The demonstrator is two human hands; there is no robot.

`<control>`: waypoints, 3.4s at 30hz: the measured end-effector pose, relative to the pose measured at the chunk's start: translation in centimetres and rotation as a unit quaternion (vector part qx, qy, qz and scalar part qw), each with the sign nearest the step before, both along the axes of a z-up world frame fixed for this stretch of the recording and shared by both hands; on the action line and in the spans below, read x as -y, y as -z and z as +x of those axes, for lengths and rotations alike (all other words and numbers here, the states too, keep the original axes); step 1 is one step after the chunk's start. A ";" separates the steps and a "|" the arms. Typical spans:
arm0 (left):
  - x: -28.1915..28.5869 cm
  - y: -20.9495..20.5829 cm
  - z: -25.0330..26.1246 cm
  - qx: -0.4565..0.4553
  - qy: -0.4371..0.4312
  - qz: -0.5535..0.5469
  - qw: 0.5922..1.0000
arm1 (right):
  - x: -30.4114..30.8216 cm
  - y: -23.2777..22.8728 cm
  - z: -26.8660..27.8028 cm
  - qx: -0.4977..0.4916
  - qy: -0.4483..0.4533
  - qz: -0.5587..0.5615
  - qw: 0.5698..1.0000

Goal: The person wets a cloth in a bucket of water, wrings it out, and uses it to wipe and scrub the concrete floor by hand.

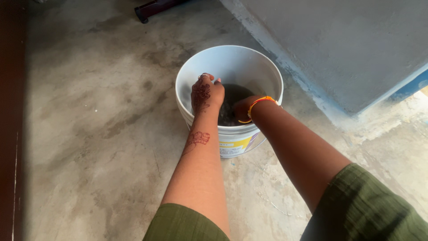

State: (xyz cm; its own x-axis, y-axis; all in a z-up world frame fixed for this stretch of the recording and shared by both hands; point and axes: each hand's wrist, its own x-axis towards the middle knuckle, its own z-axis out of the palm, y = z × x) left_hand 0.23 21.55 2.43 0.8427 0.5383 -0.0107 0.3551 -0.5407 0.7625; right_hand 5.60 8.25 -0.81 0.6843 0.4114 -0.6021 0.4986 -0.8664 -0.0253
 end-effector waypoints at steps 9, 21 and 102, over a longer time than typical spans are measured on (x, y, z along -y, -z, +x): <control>-0.5 0.5 -0.3 0.158 0.029 -0.056 0.985 | -0.7 -4.2 -3.5 0.067 -0.028 0.063 0.995; -1.0 -0.7 -1.5 0.143 0.099 -0.138 0.975 | 1.2 -13.0 -2.7 0.353 -0.036 0.196 0.914; 1.8 -5.3 -3.1 -0.014 -0.101 -0.562 0.821 | 0.0 -11.4 -7.6 0.283 0.255 0.525 0.760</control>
State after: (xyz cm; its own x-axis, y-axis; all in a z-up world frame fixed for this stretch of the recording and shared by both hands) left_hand -2.82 19.77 7.68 0.7289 0.3026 -0.6141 0.3769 0.5714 0.7290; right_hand -1.97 8.25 10.60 0.9435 0.0548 0.3268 0.2926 -0.6007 -0.7440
